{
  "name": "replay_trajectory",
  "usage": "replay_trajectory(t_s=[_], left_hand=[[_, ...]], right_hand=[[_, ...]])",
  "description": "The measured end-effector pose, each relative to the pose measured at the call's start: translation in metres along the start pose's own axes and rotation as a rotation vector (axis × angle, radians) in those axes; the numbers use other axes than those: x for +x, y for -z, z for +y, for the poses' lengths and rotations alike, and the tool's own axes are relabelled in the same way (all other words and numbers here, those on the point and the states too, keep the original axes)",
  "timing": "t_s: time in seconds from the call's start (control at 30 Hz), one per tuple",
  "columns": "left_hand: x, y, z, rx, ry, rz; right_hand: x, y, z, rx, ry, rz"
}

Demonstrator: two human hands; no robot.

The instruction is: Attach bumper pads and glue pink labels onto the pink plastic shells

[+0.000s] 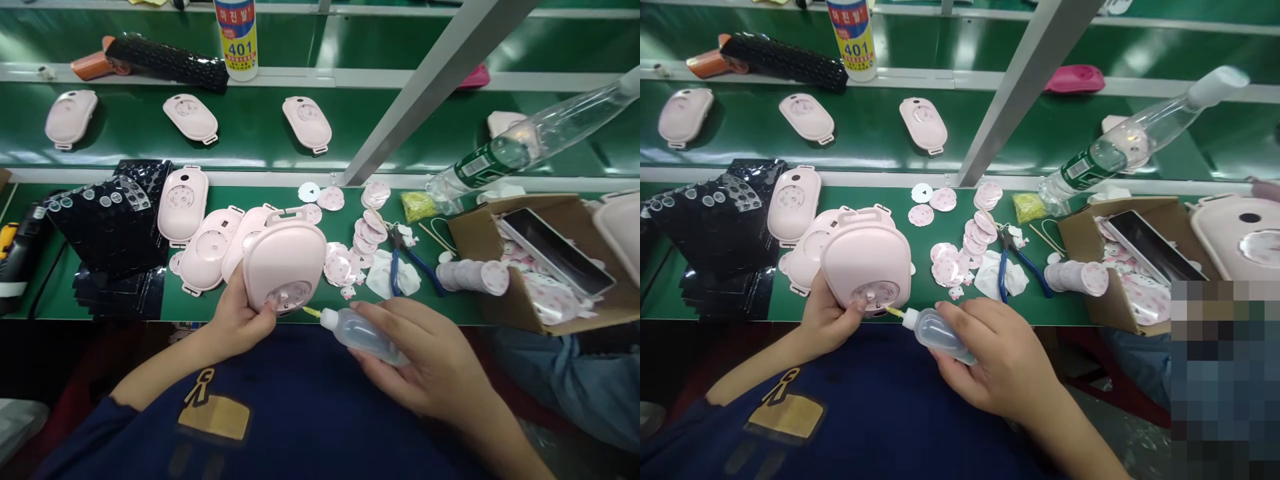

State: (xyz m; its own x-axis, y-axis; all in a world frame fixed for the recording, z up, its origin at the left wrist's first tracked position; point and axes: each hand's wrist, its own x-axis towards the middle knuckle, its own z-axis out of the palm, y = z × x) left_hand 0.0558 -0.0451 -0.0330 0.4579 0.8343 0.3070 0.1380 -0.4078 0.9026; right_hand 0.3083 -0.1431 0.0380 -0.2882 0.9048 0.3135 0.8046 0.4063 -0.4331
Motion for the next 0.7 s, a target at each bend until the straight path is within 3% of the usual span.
replay_trajectory(t_s=[0.27, 0.7], left_hand=[[-0.008, 0.004, 0.007, 0.099, -0.208, 0.014], [-0.013, 0.004, 0.007, 0.177, -0.135, -0.051]], right_hand=[[0.003, 0.012, -0.012, -0.022, 0.047, -0.063], [0.006, 0.016, -0.013, -0.032, 0.058, -0.068]])
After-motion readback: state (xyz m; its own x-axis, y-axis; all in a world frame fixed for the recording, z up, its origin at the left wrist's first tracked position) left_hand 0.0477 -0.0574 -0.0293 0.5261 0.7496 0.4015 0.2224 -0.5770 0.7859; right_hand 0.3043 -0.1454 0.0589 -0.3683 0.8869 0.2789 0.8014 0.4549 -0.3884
